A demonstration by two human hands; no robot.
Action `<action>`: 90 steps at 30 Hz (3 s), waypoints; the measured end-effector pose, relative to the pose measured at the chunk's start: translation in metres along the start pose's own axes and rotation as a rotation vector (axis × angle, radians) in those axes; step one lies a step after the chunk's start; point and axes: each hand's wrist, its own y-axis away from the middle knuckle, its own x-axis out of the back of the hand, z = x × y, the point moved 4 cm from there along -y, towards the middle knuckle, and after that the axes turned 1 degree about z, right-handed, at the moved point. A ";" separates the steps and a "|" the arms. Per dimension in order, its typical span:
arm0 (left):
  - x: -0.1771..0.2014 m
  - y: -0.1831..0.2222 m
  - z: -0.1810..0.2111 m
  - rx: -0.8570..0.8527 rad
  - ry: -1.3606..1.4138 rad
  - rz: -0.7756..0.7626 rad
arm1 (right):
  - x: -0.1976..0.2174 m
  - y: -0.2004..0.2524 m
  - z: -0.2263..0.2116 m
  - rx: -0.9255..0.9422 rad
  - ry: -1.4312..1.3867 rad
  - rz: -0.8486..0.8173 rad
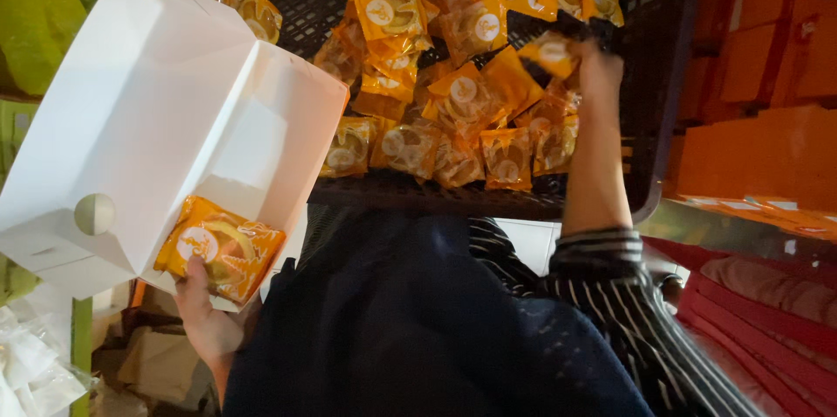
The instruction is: The person picks up several individually wrapped snack packages from a plastic crate and places them inside an open cardboard box, then repeats the process with additional boxes.
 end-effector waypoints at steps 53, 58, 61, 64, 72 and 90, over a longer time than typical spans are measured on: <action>0.021 -0.009 -0.013 -0.097 -0.042 -0.046 | -0.097 0.114 0.023 0.328 1.105 -0.785; 0.009 0.005 -0.005 -0.083 -0.065 -0.100 | -0.106 0.123 0.029 0.703 1.362 -0.637; 0.043 -0.026 -0.027 -0.031 -0.226 -0.034 | -0.099 0.130 0.018 0.557 1.235 -0.741; 0.042 -0.029 -0.030 -0.203 -0.240 -0.182 | -0.087 0.135 -0.012 0.612 0.787 -0.636; 0.021 -0.014 -0.035 0.024 -0.358 0.006 | -0.105 0.273 -0.111 0.693 0.012 -0.793; -0.020 0.033 -0.023 0.069 -0.029 0.013 | -0.143 0.336 -0.068 1.274 0.702 -0.789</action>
